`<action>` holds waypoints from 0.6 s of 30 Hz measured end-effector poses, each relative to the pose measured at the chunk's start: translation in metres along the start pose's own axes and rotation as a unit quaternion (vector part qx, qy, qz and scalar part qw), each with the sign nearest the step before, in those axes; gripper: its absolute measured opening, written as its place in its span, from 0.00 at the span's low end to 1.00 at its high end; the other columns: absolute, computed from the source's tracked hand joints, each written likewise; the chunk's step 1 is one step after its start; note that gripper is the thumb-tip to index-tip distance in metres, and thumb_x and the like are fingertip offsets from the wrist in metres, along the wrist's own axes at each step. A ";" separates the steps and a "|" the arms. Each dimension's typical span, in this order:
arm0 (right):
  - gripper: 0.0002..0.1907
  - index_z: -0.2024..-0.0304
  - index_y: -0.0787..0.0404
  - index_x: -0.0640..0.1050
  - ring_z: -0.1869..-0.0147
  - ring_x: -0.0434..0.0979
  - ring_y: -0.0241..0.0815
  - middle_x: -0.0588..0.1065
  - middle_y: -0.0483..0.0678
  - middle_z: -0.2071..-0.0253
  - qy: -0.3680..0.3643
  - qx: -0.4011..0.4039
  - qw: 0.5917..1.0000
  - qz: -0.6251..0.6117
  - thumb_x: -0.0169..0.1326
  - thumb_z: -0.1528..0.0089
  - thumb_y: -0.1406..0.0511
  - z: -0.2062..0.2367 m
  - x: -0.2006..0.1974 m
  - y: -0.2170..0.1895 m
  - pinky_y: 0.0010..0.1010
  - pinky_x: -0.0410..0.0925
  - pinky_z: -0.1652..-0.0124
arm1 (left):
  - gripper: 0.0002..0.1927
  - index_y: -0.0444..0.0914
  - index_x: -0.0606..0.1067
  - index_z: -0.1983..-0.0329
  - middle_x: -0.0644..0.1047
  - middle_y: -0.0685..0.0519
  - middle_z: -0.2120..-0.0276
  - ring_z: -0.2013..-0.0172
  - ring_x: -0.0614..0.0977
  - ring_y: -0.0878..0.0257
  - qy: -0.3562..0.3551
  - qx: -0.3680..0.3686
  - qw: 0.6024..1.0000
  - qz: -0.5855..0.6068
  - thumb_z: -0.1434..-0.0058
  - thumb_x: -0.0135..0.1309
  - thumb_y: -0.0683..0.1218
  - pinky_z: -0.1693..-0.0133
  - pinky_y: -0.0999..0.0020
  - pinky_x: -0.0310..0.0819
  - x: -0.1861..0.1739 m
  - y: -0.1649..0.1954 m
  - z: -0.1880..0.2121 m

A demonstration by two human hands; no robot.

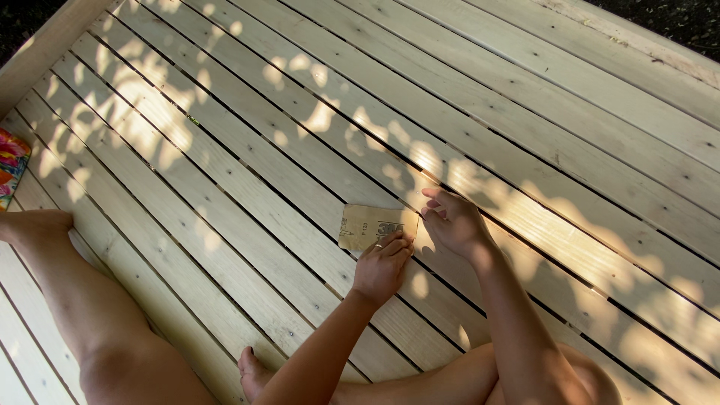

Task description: The person sits on a large slatted wooden structure outdoors and sands its wooden slats by hand using sandpaper, moving the sandpaper back and forth across different boards and repositioning along the surface.

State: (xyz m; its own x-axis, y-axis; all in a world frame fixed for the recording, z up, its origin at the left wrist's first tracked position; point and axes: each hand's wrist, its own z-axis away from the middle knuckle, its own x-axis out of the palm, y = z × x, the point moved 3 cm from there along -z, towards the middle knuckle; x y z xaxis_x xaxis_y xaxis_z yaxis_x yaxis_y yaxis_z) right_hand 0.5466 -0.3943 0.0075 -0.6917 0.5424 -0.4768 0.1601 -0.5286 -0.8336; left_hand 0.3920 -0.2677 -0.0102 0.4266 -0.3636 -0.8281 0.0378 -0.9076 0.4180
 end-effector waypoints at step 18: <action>0.25 0.37 0.54 0.74 0.54 0.81 0.42 0.79 0.50 0.52 -0.014 0.026 0.999 0.045 0.56 0.37 0.59 0.000 0.003 0.005 0.35 0.73 0.52 | 0.10 0.43 0.82 0.56 0.79 0.63 0.49 0.42 0.76 0.66 -0.118 -0.077 0.974 -0.175 0.39 0.53 0.43 0.37 0.50 0.57 0.012 -0.022 0.006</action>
State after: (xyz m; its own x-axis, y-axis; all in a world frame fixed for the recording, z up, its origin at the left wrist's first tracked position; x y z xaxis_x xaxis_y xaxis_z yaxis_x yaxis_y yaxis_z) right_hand 0.5456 -0.3953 0.0022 -0.6962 0.4732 -0.5398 0.1852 -0.6082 -0.7719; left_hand 0.3907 -0.2532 -0.0313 0.1444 -0.0920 -0.9852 0.2870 -0.9490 0.1307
